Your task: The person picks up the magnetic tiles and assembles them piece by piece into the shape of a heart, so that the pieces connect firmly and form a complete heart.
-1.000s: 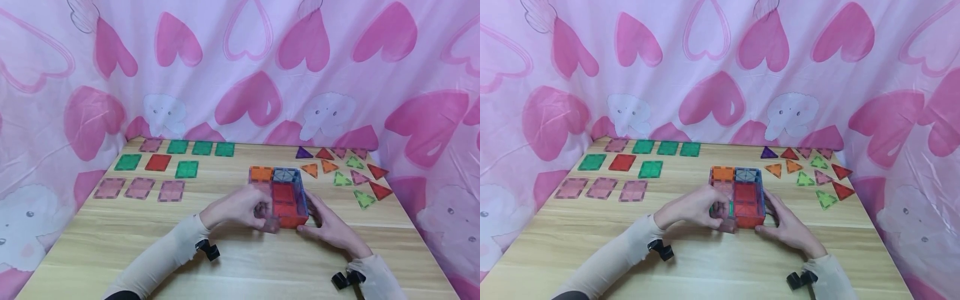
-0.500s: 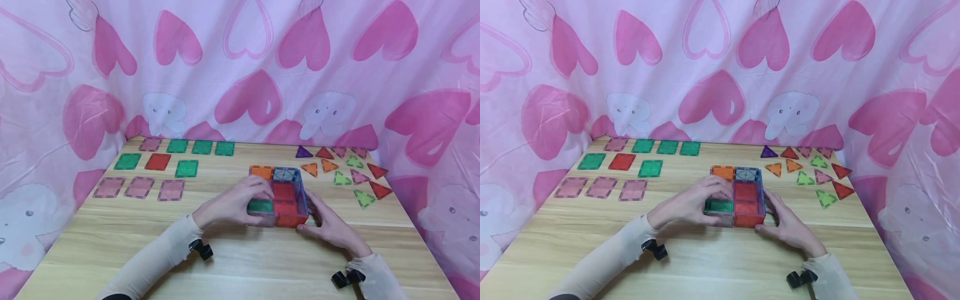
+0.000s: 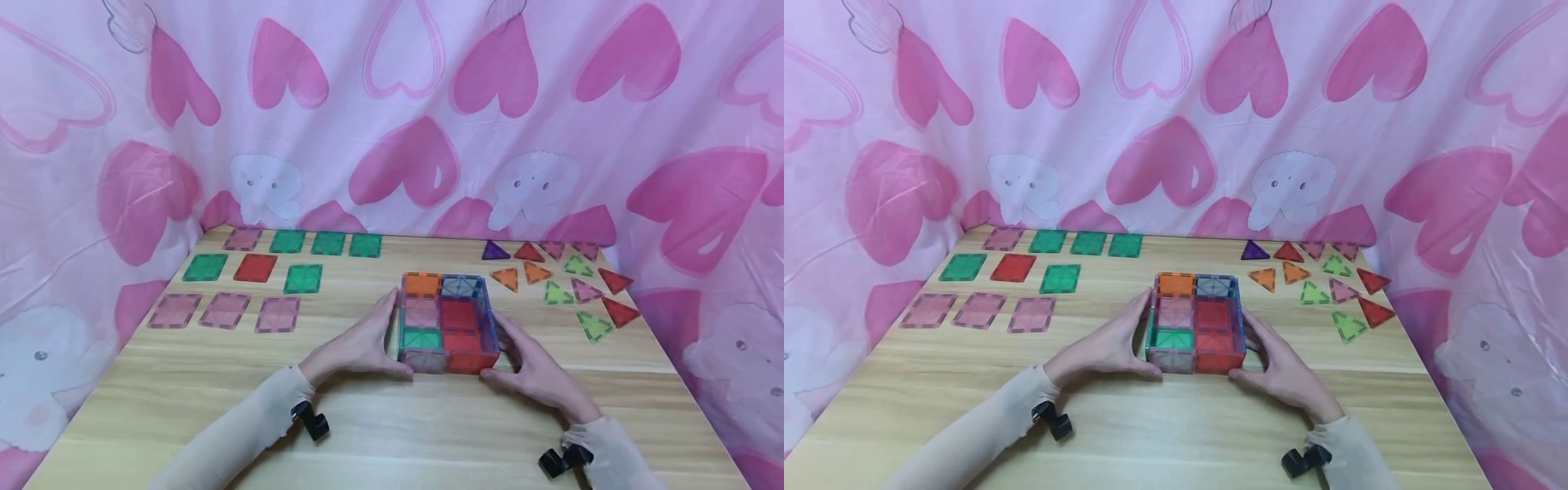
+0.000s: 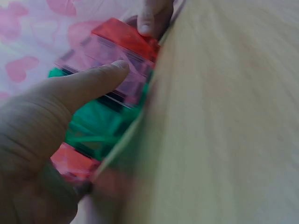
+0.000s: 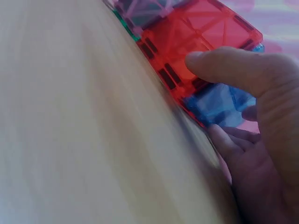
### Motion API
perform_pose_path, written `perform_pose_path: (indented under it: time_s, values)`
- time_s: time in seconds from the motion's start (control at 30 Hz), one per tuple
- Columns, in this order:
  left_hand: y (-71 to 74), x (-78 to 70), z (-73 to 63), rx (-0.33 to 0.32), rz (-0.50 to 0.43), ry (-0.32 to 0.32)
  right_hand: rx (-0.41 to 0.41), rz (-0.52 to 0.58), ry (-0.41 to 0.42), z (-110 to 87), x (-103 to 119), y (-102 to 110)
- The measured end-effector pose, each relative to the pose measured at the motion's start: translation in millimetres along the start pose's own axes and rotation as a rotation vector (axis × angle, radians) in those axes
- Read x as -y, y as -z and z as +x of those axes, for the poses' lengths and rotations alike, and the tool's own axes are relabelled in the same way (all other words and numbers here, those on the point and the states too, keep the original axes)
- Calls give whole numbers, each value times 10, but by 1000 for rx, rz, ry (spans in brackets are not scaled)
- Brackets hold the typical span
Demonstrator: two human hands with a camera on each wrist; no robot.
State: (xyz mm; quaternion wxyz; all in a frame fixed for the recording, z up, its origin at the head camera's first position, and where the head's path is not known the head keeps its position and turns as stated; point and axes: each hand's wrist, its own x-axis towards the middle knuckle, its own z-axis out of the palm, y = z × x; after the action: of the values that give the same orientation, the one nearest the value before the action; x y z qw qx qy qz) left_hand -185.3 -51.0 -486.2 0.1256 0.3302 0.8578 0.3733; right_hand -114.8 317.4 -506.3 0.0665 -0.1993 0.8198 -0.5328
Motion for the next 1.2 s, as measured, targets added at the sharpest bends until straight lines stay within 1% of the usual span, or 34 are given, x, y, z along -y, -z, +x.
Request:
perform_pose_path:
  time_s: [0.03, 0.13, 0.23, 0.3, 0.33, 0.37, 0.43, 0.5, 0.57, 0.63, 0.7, 0.77, 0.83, 0.87, 0.93, 1.03, 1.13, 1.2]
  values:
    - [-2, 40, -13, -1, -12, 8, -11, -8, -6, 28, 3, -27]
    - [3, 156, -28, -27, -41, 17, -58, -89, -20, 137, 11, -108]
    - [25, 227, -31, -51, -50, 21, -97, -153, -28, 267, 7, -172]
    - [50, 270, -27, -46, -68, 5, -106, -169, -21, 333, 2, -193]
    - [69, 297, -23, -40, -80, -7, -103, -157, -13, 360, -3, -200]
    - [93, 328, -18, -35, -98, -25, -105, -165, -15, 373, -5, -204]
    - [153, 413, -11, -52, -127, -71, -101, -161, -17, 390, -10, -209]
    - [214, 501, -2, -97, -181, -114, -92, -146, -16, 398, -14, -213]
    - [258, 578, 14, -176, -207, -160, -90, -134, -22, 399, -21, -216]
    - [278, 637, 55, -254, -238, -185, -90, -118, -24, 392, -26, -210]
    - [288, 681, 127, -327, -263, -207, -91, -99, -19, 385, -30, -199]
    - [297, 713, 239, -390, -268, -209, -90, -79, -9, 369, -30, -176]
    - [318, 746, 350, -451, -219, -178, -79, -52, 9, 368, -30, -161]
    - [330, 763, 404, -471, -184, -157, -74, -39, 14, 369, -29, -158]
    - [358, 794, 504, -485, -72, -106, -66, -24, 23, 368, -31, -157]
    - [393, 821, 631, -468, 99, -70, -57, 5, 18, 369, -31, -162]
    - [407, 846, 721, -436, 250, -33, -57, 11, 7, 364, -32, -167]
    - [399, 861, 758, -402, 344, 16, -56, 13, 1, 353, -33, -168]
